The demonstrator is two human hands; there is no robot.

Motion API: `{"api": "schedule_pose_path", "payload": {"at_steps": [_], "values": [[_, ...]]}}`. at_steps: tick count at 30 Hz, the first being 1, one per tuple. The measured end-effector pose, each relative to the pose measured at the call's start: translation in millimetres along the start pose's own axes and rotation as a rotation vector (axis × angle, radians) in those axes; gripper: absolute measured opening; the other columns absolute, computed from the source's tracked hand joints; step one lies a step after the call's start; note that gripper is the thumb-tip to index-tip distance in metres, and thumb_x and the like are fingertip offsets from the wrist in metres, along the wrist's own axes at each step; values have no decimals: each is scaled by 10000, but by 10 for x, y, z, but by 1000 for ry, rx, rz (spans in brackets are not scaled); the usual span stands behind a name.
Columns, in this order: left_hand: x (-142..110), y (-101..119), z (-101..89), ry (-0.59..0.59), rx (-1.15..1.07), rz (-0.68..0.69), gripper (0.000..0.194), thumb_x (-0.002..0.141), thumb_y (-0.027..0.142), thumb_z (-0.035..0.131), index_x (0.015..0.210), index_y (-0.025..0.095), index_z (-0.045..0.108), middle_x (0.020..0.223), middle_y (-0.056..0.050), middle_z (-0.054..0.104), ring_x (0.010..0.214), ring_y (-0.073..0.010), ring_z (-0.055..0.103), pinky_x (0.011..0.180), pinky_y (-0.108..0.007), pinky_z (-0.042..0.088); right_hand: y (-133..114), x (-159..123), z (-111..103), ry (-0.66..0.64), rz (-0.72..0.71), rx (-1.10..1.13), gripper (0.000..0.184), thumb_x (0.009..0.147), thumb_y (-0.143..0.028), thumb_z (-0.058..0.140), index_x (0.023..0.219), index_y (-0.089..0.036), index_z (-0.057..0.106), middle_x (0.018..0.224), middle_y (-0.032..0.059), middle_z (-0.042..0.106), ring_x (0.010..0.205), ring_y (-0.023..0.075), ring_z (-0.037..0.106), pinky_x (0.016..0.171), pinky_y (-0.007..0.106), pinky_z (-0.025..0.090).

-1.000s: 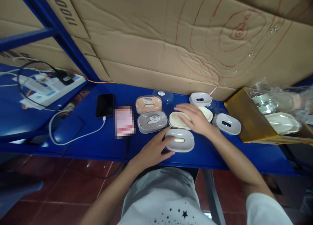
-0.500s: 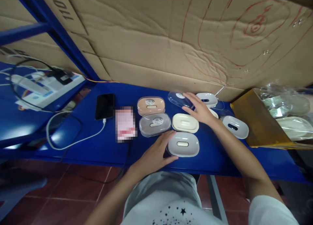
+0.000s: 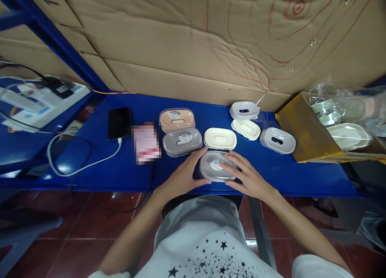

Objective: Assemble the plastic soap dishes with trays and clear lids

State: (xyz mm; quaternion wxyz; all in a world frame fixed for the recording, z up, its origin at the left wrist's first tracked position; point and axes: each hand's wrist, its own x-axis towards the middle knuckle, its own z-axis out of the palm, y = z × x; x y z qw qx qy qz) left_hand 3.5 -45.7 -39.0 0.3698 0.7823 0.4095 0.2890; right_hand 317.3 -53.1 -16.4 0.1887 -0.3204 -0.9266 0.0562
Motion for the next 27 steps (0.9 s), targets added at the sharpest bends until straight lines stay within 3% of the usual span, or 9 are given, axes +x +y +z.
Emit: {"api": "schedule_pose_path", "payload": {"at_steps": [7, 10, 13, 15, 18, 21, 24, 27], "values": [[7, 25, -16, -55, 19, 68, 809, 977, 429, 834, 1675, 459, 426, 1726, -77, 445, 1607, -344, 457, 1321, -603, 424, -5, -36, -3, -18, 2, -2, 692, 1104, -478, 620, 1737, -367, 362, 1761, 102, 456, 1667, 353, 365, 1247, 640, 499], [-27, 15, 20, -30, 110, 84, 742, 981, 411, 834, 1640, 467, 499, 1727, -67, 436, 1586, -339, 486, 1298, -574, 463, 125, -7, -49, -18, 33, 163, 660, 1145, -583, 448, 1753, -355, 330, 1753, 99, 473, 1645, 317, 417, 1275, 609, 475], [-88, 39, 18, 30, 157, 116, 751, 979, 404, 839, 1646, 459, 497, 1700, -72, 472, 1554, -326, 526, 1297, -550, 468, 352, 69, -63, 101, 153, 246, 600, 1186, -492, 318, 1766, -338, 302, 1713, 101, 531, 1597, 271, 497, 1289, 549, 474], [-117, 85, -45, 53, 172, 129, 753, 984, 420, 833, 1651, 468, 486, 1690, -65, 487, 1544, -322, 538, 1294, -544, 472, 483, 113, -42, 126, 219, 188, 576, 1188, -411, 351, 1759, -342, 319, 1705, 98, 540, 1595, 276, 501, 1285, 556, 477], [-37, 184, -259, 107, 224, 156, 734, 992, 481, 814, 1649, 461, 489, 1671, -61, 516, 1516, -317, 566, 1285, -530, 484, 539, 109, -6, 16, 225, 68, 585, 1165, -391, 463, 1739, -334, 368, 1710, 103, 528, 1624, 323, 451, 1272, 635, 470], [314, 252, -568, 204, 320, 198, 689, 996, 528, 794, 1623, 390, 543, 1654, -78, 539, 1500, -319, 571, 1315, -524, 436, 425, 5, -23, -25, 220, 10, 582, 1132, -399, 566, 1697, -312, 455, 1681, 121, 564, 1620, 341, 456, 1259, 649, 482], [898, 206, -852, 172, 389, 178, 722, 972, 570, 797, 1609, 326, 562, 1595, -93, 583, 1483, -323, 565, 1317, -532, 407, 266, -155, -96, -9, 231, 7, 560, 1127, -379, 583, 1676, -332, 481, 1662, 105, 589, 1596, 318, 498, 1240, 614, 520], [1474, 47, -1016, 124, 421, 89, 752, 948, 520, 808, 1604, 251, 560, 1582, -122, 571, 1487, -328, 542, 1308, -516, 390, 224, -332, -195, 41, 216, -5, 542, 1130, -351, 578, 1665, -347, 489, 1663, 92, 590, 1570, 305, 533, 1244, 601, 515]]}}
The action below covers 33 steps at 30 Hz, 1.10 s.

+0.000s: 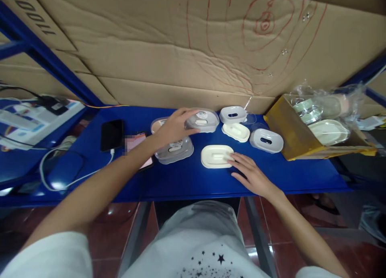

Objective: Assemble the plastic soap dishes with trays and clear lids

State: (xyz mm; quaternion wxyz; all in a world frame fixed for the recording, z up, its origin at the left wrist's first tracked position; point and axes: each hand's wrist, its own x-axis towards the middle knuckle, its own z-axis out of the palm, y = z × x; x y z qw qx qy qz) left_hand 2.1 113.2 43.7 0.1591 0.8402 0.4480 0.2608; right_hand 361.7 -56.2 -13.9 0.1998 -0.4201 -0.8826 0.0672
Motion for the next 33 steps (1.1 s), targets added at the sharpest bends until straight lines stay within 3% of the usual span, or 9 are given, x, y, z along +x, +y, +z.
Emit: {"api": "schedule_pose_path", "payload": {"at_steps": [5, 9, 12, 15, 18, 21, 26, 30, 33], "values": [[431, -314, 128, -145, 42, -80, 802, 934, 511, 779, 1630, 238, 488, 1566, -122, 558, 1463, -332, 532, 1269, -512, 405, 298, -136, -174, 237, 128, -147, 479, 1129, -282, 538, 1607, -311, 565, 1553, 113, 686, 1477, 336, 621, 1187, 616, 523], [489, -386, 182, -207, 89, -124, 836, 865, 459, 833, 1582, 204, 487, 1476, -162, 599, 1365, -369, 593, 1177, -532, 476, 483, 68, -182, 172, 75, -206, 454, 1136, -250, 482, 1572, -272, 603, 1535, 109, 703, 1444, 313, 645, 1195, 578, 500], [448, -277, 161, -199, 151, -150, 848, 844, 387, 861, 1577, 196, 479, 1523, -199, 555, 1456, -438, 510, 1231, -625, 391, 593, 372, -123, 101, 69, -271, 422, 1138, -263, 462, 1505, -212, 664, 1523, 134, 710, 1433, 311, 650, 1228, 561, 450], [204, 16, 155, -129, 212, -93, 806, 970, 305, 753, 1671, 191, 371, 1718, -227, 357, 1644, -439, 276, 1339, -653, 198, 743, 678, -85, 62, 119, -325, 440, 1141, -266, 426, 1490, -158, 671, 1521, 167, 705, 1440, 321, 637, 1224, 551, 424], [-291, 397, 264, -147, 264, 176, 591, 1112, 335, 576, 1665, 200, 417, 1718, -202, 408, 1602, -376, 405, 1326, -558, 323, 862, 903, -70, 62, 150, -338, 445, 1133, -303, 442, 1461, -129, 687, 1491, 202, 717, 1401, 357, 648, 1177, 559, 429], [-829, 668, 467, -257, 283, 366, 533, 1102, 433, 637, 1586, 238, 529, 1679, -174, 495, 1539, -375, 505, 1281, -557, 405, 888, 1056, -45, 47, 147, -338, 426, 1136, -344, 446, 1422, -176, 714, 1444, 166, 753, 1333, 332, 682, 1143, 512, 440], [-1208, 743, 700, -206, 331, 317, 301, 1090, 267, 654, 1384, 200, 660, 1486, -158, 668, 1439, -335, 611, 1186, -514, 512, 928, 1332, -21, 79, 172, -386, 523, 1100, -213, 436, 1603, -115, 541, 1625, 207, 606, 1507, 347, 550, 1229, 546, 353], [-1255, 719, 758, -101, 280, 251, 175, 1076, 181, 633, 1234, 173, 707, 1385, -163, 709, 1371, -352, 660, 1105, -519, 592, 971, 1506, -66, 57, 170, -404, 387, 1067, -172, 511, 1396, -130, 710, 1328, 188, 796, 1256, 360, 704, 1190, 580, 379], [-1384, 739, 792, -25, 164, 205, 202, 1096, 208, 610, 1282, 183, 687, 1431, -163, 683, 1395, -343, 648, 1136, -529, 600, 766, 1414, -118, 72, 127, -396, 329, 1115, -228, 507, 1341, -171, 740, 1270, 145, 818, 1184, 325, 726, 1170, 548, 398]]}}
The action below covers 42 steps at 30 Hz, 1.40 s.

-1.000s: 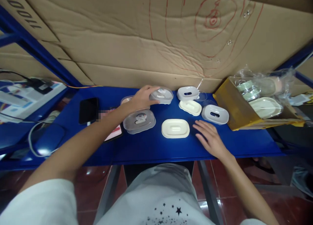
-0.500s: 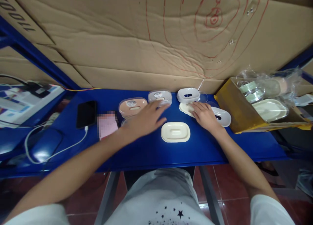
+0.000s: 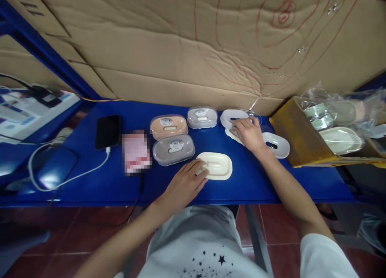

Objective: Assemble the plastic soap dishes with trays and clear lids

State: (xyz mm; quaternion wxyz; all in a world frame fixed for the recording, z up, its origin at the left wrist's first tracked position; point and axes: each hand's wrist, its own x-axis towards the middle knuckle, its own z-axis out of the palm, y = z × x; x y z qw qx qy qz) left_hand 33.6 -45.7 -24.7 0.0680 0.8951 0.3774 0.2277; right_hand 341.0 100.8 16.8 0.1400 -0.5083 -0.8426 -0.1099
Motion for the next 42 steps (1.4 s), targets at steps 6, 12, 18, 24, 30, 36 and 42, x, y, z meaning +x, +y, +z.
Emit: {"api": "schedule_pose_path", "payload": {"at_steps": [6, 12, 18, 24, 30, 36, 42], "values": [[-246, 83, 47, 85, -262, -265, 566, 1107, 316, 646, 1630, 338, 431, 1666, -138, 485, 1398, -293, 666, 1139, -471, 628, -879, -787, -320, 141, -221, 217, 354, 1112, -220, 595, 1462, -203, 651, 1202, 114, 808, 1128, 272, 725, 1019, 451, 501], [-247, 17, 58, 79, -354, -307, 771, 1086, 306, 687, 1733, 397, 277, 1736, -139, 394, 1539, -331, 547, 1198, -503, 583, -1430, -1119, -249, 111, -232, 375, 388, 1100, -137, 585, 1481, -199, 624, 1287, 106, 794, 1272, 253, 701, 1118, 462, 528], [-316, 4, 41, 49, -247, -198, 597, 1086, 345, 682, 1650, 329, 490, 1776, -139, 386, 1558, -361, 513, 1219, -565, 556, -1521, -1086, -227, -61, -372, 427, 449, 1109, -124, 517, 1548, -163, 601, 1407, 131, 756, 1389, 259, 666, 1216, 484, 535], [-341, 41, 54, 85, -210, -204, 512, 1104, 343, 649, 1602, 292, 542, 1791, -166, 354, 1612, -378, 456, 1259, -608, 506, -383, -514, -316, -52, -139, 407, 484, 1104, -195, 478, 1554, -289, 632, 1501, 96, 725, 1405, 283, 672, 1188, 547, 550], [-356, 11, 26, 41, -262, -230, 489, 1107, 328, 645, 1588, 321, 552, 1786, -128, 368, 1614, -356, 458, 1262, -575, 509, 827, 166, -163, -92, 170, 253, 243, 912, -231, 674, 1104, -193, 819, 1212, 166, 834, 1187, 375, 768, 1096, 570, 573], [-376, 1, 19, 15, -356, -285, 596, 1092, 337, 672, 1646, 369, 454, 1774, -114, 391, 1610, -342, 468, 1281, -577, 487, 553, -28, -336, 70, 241, 316, 282, 1059, -401, 534, 1077, -200, 732, 1124, 152, 800, 1087, 326, 745, 1097, 565, 524], [-331, 5, -24, -15, -467, -350, 859, 1062, 324, 722, 1742, 411, 202, 1760, -111, 414, 1624, -314, 447, 1317, -557, 447, -294, -527, -596, 11, 353, 820, 479, 1160, -608, 341, 1272, -270, 663, 740, -22, 557, 617, 177, 579, 583, 314, 508]]}}
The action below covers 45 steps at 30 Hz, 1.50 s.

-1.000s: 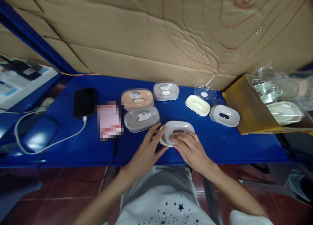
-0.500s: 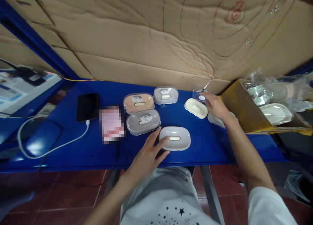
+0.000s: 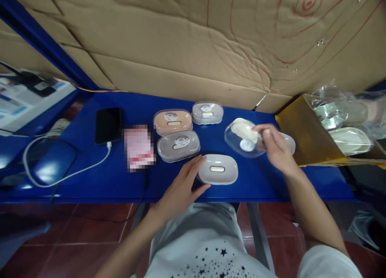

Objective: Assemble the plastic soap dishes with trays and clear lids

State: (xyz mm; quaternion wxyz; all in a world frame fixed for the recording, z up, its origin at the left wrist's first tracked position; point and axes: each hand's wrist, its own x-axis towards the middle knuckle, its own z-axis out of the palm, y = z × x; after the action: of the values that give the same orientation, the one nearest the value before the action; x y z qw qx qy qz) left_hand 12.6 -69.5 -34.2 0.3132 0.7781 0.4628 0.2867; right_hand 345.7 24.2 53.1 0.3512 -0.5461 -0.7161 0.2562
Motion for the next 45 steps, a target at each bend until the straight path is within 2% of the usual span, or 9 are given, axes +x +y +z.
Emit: {"api": "schedule_pose_path", "payload": {"at_steps": [4, 8, 11, 14, 18, 29, 36, 39, 45], "values": [[9, 0, -6, -9, -19, 8, 881, 1038, 375, 761, 1733, 394, 220, 1714, -132, 468, 1588, -331, 492, 1280, -580, 485, -67, -163, 444, -275, 148, 179, 597, 1110, -727, 399, 1152, -241, 742, 726, -18, 582, 566, 157, 558, 530, 303, 491], [5, -6, 0, -23, -12, 6, 897, 1035, 374, 768, 1734, 385, 207, 1718, -130, 462, 1596, -326, 479, 1283, -566, 481, -35, -229, 686, -221, 2, 68, 558, 1127, -668, 428, 1341, -239, 712, 1201, 101, 755, 1066, 242, 750, 951, 423, 623], [4, -8, 8, -27, -8, 17, 910, 1035, 364, 766, 1737, 382, 188, 1720, -129, 456, 1597, -326, 471, 1292, -560, 470, -73, -405, 685, -248, -111, 34, 494, 1163, -547, 422, 1549, -280, 574, 1525, 140, 645, 1357, 262, 678, 1129, 478, 574], [5, -8, 17, -28, -1, 24, 905, 1039, 384, 761, 1738, 395, 186, 1709, -125, 464, 1587, -336, 478, 1292, -570, 467, -111, -620, 655, -294, -283, -138, 547, 1128, -517, 545, 1634, -315, 496, 1722, 148, 473, 1596, 327, 472, 1241, 562, 486], [11, -13, 18, -21, 7, 37, 853, 1069, 372, 709, 1744, 406, 188, 1721, -120, 443, 1593, -336, 467, 1295, -581, 459, -102, -740, 736, -241, -420, -310, 448, 1119, -471, 584, 1521, -273, 616, 1648, 165, 571, 1522, 355, 559, 1188, 595, 522], [11, -20, -22, -46, -48, 10, 926, 1019, 405, 787, 1743, 440, 211, 1689, -97, 458, 1580, -324, 483, 1301, -560, 462, -315, -506, 988, -182, -220, -345, 424, 1160, -465, 482, 1451, -239, 692, 1400, 116, 776, 1281, 316, 743, 1072, 531, 614], [21, -12, -57, -24, -87, -2, 950, 988, 421, 832, 1737, 479, 251, 1641, -68, 521, 1542, -319, 544, 1294, -540, 476, -323, -553, 1051, -153, -170, -401, 451, 1165, -449, 442, 1481, -239, 687, 1428, 113, 767, 1280, 334, 744, 1085, 555, 608], [5, -23, -52, -51, -72, 3, 1001, 956, 399, 869, 1738, 497, 251, 1741, -59, 432, 1578, -327, 509, 1287, -538, 488, -347, -557, 1072, -157, -186, -372, 444, 1166, -419, 443, 1498, -247, 682, 1456, 108, 753, 1319, 323, 729, 1117, 554, 601], [-16, -34, -35, -57, -44, 50, 842, 1000, 414, 819, 1694, 531, 356, 1797, -18, 374, 1623, -322, 449, 1305, -581, 453, -443, -593, 1004, -160, -217, -373, 495, 1161, -427, 473, 1622, -267, 559, 1526, 142, 701, 1406, 337, 681, 1118, 574, 612]]}}
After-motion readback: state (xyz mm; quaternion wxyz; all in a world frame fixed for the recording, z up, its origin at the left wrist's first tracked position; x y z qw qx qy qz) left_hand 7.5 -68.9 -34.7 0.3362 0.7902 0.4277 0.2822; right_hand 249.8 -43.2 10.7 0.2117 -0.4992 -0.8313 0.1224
